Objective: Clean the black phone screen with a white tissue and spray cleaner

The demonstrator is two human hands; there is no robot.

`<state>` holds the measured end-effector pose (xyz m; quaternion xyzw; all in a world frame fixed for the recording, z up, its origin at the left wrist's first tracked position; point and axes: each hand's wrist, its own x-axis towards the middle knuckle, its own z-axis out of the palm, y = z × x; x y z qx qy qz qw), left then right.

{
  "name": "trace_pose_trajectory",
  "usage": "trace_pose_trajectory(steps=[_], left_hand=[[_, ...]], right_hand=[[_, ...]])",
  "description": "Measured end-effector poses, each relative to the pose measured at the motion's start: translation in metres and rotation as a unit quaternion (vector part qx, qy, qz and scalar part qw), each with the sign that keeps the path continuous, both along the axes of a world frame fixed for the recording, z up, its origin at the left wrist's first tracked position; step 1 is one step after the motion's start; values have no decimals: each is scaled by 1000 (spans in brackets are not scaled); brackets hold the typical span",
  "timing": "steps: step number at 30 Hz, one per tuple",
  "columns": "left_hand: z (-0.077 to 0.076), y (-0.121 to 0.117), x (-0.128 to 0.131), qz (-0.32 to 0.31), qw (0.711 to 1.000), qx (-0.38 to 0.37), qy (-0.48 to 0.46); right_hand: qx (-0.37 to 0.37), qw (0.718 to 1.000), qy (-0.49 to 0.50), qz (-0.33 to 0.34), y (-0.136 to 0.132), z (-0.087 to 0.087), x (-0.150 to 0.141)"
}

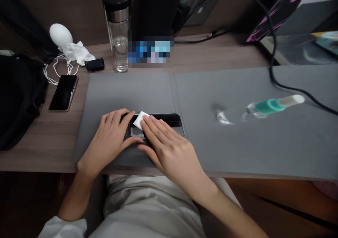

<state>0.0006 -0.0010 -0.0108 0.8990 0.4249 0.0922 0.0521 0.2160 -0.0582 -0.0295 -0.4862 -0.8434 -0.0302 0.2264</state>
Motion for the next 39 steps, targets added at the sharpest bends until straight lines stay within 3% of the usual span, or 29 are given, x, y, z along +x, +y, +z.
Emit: trace_pose_trajectory(steps=[7, 18, 30, 39], left_hand=[[-1, 1, 0, -4, 1000, 9, 2], [0, 0, 2, 4, 1000, 4, -3], [0, 1, 1, 4, 1000, 0, 0], [-1, 0, 1, 2, 1000, 6, -3]], right_hand=[[19, 999, -4, -31, 7, -1, -2], [35, 998, -25, -42, -27, -5, 4], [24, 998, -6, -51, 1, -5, 13], [46, 994, -34, -95, -18, -4, 20]])
